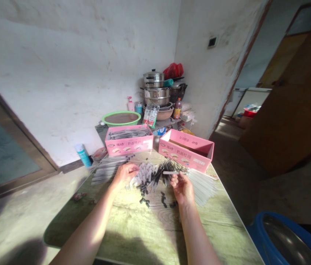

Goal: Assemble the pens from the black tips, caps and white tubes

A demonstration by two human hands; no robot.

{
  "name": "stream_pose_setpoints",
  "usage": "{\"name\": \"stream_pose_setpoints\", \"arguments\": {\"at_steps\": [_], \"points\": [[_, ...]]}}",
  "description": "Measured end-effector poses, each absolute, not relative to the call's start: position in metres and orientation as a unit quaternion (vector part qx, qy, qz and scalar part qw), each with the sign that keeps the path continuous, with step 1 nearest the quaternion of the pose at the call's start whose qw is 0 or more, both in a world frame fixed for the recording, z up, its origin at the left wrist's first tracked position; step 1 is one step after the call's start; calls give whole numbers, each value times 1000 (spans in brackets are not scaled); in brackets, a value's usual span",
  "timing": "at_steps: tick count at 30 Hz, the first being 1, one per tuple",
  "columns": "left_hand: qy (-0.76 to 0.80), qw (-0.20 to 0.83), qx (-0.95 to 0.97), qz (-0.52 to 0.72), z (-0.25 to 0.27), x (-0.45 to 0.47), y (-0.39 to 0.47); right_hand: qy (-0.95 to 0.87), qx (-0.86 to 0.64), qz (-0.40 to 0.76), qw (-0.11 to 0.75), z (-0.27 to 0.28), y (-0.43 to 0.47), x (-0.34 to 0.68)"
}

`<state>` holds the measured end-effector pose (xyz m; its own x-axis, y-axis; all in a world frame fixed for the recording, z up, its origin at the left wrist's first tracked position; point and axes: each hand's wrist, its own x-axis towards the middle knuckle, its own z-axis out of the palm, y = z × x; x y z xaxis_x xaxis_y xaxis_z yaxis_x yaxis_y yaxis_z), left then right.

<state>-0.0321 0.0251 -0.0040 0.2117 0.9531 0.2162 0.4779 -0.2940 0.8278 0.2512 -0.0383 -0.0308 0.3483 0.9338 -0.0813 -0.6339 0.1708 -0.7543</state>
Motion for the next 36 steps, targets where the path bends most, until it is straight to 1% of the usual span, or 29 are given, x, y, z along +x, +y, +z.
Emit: {"name": "stream_pose_setpoints", "arguments": {"at_steps": [3,6,11,17,23,25,27,33,36], "points": [[490,266,784,272,2,-36,21,-167,-366,576,712,-27,-40,249],[488,247,805,232,4,-36,19,-169,-360,577,713,-25,-41,251],[479,249,815,211,3,-32,16,-154,-365,575,716,-25,-40,251],[465,240,825,214,10,-24,7,-150,-364,584,710,-22,-42,245],[459,255,823,217,13,-27,6,-168,-364,584,705,-22,-43,246],[447,276,813,251,10,-29,10,-170,-363,581,708,-22,-43,245],[442,320,787,287,5,-30,13,-177,-361,574,713,-23,-44,243],[400,513,670,359,-9,-14,17,-240,-369,557,704,-21,-47,232],[383,534,658,367,-9,-6,15,-254,-376,551,700,-21,-47,228]]}}
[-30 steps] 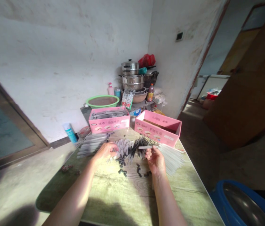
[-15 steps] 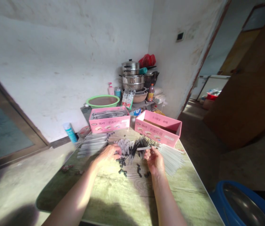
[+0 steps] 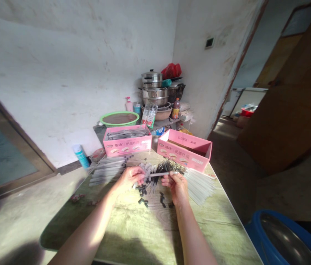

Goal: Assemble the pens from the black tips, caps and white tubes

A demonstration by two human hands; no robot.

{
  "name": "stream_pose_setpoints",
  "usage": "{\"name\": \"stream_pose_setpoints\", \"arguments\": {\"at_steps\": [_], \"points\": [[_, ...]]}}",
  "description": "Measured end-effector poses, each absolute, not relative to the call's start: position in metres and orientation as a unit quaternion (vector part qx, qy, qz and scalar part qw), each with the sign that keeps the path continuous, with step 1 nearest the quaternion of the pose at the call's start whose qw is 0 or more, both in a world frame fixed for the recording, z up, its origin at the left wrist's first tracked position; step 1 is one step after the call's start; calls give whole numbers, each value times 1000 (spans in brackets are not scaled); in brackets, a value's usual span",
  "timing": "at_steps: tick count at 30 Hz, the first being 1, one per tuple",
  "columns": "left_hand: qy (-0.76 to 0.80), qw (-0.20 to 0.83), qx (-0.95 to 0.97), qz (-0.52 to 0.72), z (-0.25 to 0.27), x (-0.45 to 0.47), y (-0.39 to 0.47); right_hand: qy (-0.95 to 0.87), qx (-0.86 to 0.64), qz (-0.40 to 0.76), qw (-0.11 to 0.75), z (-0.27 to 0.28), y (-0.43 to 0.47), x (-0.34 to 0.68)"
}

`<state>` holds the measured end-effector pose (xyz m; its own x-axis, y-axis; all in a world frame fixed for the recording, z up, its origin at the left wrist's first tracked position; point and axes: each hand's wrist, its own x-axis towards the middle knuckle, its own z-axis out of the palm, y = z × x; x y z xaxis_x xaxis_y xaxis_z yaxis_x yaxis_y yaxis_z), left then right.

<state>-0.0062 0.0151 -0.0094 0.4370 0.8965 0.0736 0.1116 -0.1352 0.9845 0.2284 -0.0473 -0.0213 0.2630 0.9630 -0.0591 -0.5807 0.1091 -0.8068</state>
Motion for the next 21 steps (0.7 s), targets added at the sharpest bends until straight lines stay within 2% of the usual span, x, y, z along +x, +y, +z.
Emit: {"name": "stream_pose_setpoints", "arguments": {"at_steps": [21], "points": [[359,548,653,381,-18,-3,18,-289,-411,504,703,-19,-47,221]]}}
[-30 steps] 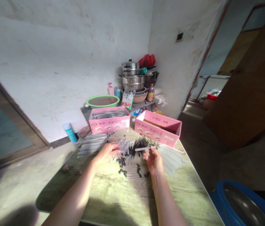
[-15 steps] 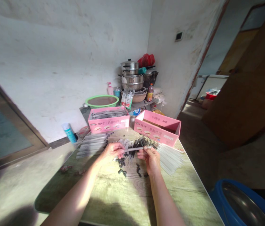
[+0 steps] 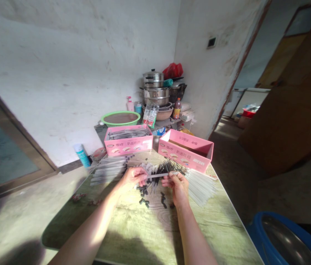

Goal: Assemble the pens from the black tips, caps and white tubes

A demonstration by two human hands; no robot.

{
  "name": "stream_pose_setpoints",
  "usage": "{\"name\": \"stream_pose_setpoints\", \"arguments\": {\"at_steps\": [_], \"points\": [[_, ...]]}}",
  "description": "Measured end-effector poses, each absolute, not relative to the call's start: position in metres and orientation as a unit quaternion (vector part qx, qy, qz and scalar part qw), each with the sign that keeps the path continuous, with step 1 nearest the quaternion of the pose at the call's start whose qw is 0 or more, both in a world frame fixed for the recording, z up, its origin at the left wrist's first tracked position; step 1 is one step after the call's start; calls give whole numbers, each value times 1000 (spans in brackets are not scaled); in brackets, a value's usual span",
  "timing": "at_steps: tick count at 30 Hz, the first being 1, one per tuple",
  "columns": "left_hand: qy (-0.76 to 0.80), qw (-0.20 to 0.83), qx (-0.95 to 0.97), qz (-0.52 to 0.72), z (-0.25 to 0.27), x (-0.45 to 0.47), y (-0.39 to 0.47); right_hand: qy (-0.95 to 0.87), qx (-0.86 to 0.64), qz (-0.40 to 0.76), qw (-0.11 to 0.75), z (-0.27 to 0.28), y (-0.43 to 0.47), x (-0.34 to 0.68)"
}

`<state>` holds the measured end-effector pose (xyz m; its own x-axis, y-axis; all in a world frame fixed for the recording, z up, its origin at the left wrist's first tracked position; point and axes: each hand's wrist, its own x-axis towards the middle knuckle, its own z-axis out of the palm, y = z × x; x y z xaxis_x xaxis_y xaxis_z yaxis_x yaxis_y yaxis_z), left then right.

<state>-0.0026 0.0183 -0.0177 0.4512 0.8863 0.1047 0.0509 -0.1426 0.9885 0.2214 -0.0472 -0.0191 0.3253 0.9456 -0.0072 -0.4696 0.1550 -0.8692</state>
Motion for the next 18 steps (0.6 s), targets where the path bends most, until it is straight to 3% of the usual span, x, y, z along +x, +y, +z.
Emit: {"name": "stream_pose_setpoints", "arguments": {"at_steps": [18], "points": [[358,594,591,412,-9,3,13,-294,-411,490,710,-18,-48,220]]}}
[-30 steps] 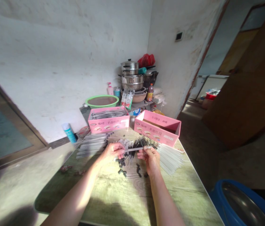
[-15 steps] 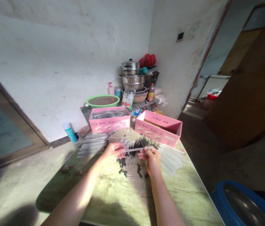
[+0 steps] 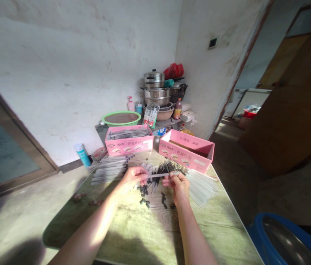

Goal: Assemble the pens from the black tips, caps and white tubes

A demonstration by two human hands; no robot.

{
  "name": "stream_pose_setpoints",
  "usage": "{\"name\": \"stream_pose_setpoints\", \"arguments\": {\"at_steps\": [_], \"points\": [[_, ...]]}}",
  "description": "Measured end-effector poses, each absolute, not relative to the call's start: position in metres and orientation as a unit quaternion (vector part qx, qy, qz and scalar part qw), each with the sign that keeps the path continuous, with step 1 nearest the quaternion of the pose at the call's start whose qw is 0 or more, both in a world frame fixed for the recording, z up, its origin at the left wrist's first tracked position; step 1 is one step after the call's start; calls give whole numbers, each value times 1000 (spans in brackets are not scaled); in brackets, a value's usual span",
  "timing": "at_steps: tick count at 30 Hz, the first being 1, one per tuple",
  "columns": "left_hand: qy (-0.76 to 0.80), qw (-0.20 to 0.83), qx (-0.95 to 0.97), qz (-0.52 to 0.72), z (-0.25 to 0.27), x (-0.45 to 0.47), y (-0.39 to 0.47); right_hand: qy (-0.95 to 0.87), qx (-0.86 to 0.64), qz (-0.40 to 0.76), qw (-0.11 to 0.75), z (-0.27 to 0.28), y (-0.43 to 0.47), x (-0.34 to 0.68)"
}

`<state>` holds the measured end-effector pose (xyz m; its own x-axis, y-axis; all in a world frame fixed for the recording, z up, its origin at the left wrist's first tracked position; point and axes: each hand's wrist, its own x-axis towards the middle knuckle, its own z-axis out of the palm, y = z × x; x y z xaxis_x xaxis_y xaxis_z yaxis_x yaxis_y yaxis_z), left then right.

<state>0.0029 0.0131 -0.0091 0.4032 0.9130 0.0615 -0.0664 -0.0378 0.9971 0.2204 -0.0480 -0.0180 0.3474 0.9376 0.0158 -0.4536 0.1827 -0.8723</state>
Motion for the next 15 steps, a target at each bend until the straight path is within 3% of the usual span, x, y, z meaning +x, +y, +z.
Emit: {"name": "stream_pose_setpoints", "arguments": {"at_steps": [15], "points": [[333,627,547,444,-17,2,17,-279,-397,501,717,-8,-52,216]]}}
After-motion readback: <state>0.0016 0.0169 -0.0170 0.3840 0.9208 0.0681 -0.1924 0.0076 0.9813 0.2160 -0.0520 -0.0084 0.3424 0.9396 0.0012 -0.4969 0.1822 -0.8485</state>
